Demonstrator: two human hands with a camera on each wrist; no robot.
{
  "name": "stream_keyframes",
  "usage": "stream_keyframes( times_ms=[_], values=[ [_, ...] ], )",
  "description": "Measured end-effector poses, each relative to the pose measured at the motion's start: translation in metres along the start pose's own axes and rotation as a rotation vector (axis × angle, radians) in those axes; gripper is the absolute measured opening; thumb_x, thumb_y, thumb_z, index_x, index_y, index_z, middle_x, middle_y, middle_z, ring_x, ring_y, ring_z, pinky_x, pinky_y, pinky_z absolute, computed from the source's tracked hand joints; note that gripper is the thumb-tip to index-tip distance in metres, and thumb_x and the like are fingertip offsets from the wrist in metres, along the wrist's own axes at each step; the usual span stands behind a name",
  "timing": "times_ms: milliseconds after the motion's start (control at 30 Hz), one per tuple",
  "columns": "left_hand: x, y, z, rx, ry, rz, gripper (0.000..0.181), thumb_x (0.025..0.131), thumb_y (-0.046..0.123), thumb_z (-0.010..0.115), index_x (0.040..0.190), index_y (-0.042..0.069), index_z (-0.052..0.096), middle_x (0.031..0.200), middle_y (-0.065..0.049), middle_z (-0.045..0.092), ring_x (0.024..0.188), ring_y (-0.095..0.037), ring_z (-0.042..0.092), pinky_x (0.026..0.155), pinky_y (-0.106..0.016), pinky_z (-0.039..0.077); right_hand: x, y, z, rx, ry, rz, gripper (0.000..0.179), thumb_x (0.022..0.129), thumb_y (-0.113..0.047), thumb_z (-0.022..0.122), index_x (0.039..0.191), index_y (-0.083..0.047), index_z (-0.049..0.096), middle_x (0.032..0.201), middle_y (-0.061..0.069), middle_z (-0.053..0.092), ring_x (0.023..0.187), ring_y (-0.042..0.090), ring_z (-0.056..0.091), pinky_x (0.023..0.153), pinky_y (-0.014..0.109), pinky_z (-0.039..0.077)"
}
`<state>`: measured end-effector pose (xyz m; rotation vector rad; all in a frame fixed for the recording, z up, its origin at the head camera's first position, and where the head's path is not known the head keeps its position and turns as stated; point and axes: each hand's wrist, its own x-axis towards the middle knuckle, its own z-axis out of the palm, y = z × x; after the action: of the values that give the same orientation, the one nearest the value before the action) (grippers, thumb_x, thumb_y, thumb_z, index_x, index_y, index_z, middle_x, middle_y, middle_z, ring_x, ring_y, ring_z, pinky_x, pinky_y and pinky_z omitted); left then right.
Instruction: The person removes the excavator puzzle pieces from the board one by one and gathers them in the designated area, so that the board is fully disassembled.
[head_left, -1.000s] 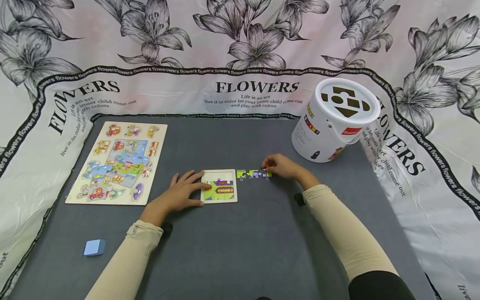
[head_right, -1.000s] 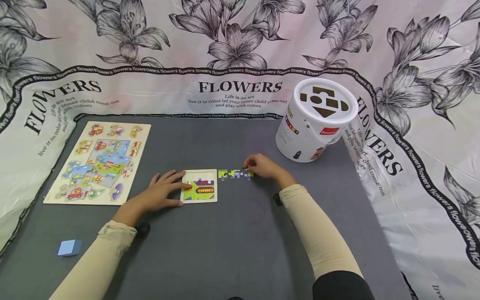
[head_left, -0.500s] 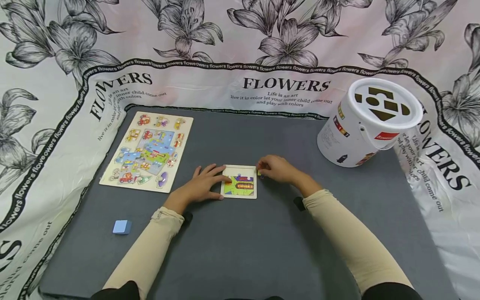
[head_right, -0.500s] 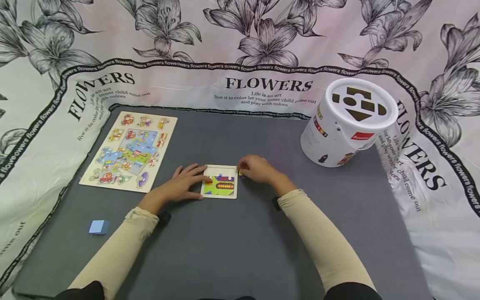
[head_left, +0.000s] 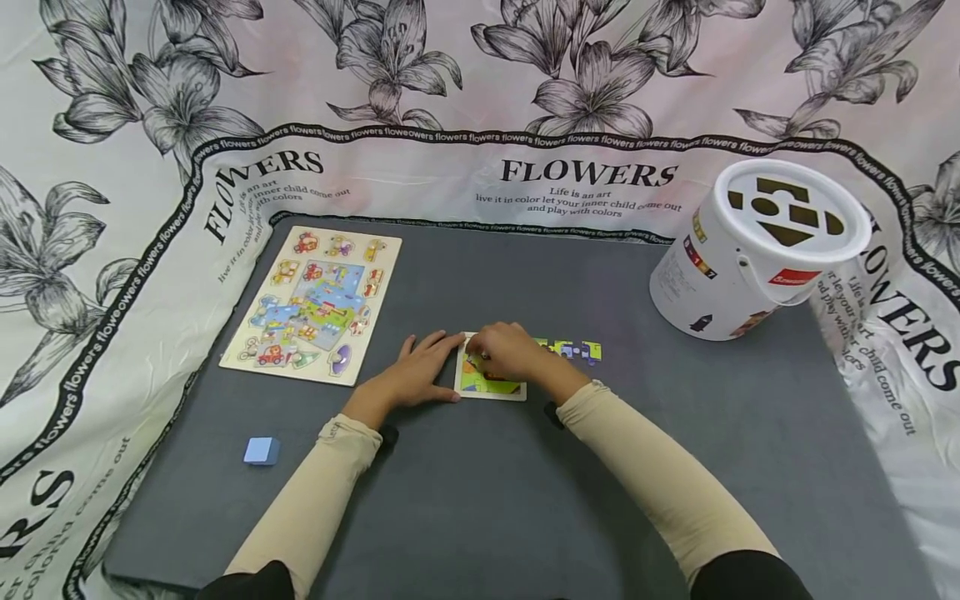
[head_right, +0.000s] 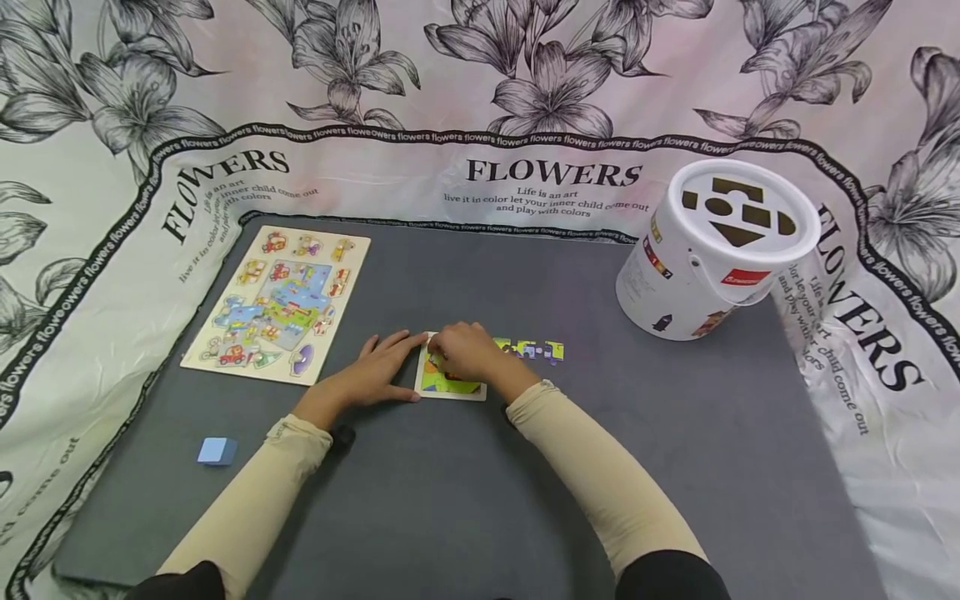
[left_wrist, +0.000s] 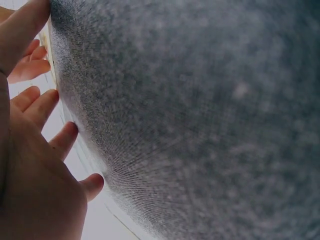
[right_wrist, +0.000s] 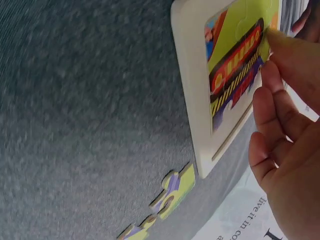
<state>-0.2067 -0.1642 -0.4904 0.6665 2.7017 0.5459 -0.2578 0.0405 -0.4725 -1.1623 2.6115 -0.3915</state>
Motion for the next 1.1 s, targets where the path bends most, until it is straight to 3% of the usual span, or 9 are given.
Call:
stream_keyframes(
  times_ms=[167, 333, 600, 867, 1100],
  values=[
    [0.0007, -0.0001, 0.0002, -0.007, 0.01, 0.002, 0.096, 0.084, 0.044, 0.074, 0.156, 0.015, 0.019, 0.159, -0.005, 0.027, 0.15, -0.026, 0.013, 0.115, -0.062, 0.003, 0.0003, -0.0043, -0.0021, 0.009, -0.015, 0.028, 0.03, 0.093, -0.016, 0.065, 0.122, -0.013, 0.068, 0.12, 0.005, 0.068, 0.11, 0.025, 0.061, 0.095, 0.05, 0.044],
    [0.0018, 0.0, -0.0004, 0.007, -0.003, -0.002, 0.096, 0.084, 0.046, 0.073, 0.156, 0.014, 0.018, 0.16, -0.005, 0.026, 0.15, -0.026, 0.013, 0.115, -0.062, 0.003, 0.0, -0.0053, -0.0036, 0.008, -0.004, 0.04, 0.028, 0.092, -0.019, 0.067, 0.12, -0.014, 0.067, 0.112, 0.005, 0.067, 0.104, 0.023, 0.061, 0.089, 0.046, 0.045],
    [0.0017, -0.0018, 0.0011, 0.004, -0.003, -0.013, 0.097, 0.084, 0.046, 0.074, 0.156, 0.014, 0.018, 0.159, -0.005, 0.027, 0.15, -0.026, 0.013, 0.116, -0.061, 0.003, -0.0024, -0.0019, -0.0012, 0.16, 0.045, 0.041, 0.021, 0.094, -0.013, 0.062, 0.114, -0.012, 0.067, 0.105, 0.004, 0.07, 0.098, 0.021, 0.062, 0.088, 0.047, 0.04],
    [0.0013, 0.0003, -0.0016, -0.011, -0.001, -0.009, 0.096, 0.084, 0.045, 0.074, 0.156, 0.014, 0.018, 0.16, -0.005, 0.026, 0.15, -0.026, 0.013, 0.115, -0.062, 0.003, -0.0018, -0.0048, 0.0034, 0.003, 0.051, 0.041, 0.026, 0.087, -0.024, 0.073, 0.112, -0.016, 0.07, 0.1, 0.0, 0.068, 0.093, 0.019, 0.059, 0.084, 0.043, 0.042],
    [0.0012, -0.0019, -0.0004, -0.013, 0.006, 0.0, 0.097, 0.083, 0.046, 0.074, 0.156, 0.015, 0.019, 0.16, -0.004, 0.027, 0.15, -0.026, 0.014, 0.115, -0.062, 0.004, -0.0021, -0.0053, 0.0032, 0.083, 0.083, 0.016, 0.014, 0.092, -0.025, 0.068, 0.102, -0.015, 0.072, 0.094, -0.001, 0.07, 0.077, 0.012, 0.059, 0.074, 0.036, 0.042]
  ],
)
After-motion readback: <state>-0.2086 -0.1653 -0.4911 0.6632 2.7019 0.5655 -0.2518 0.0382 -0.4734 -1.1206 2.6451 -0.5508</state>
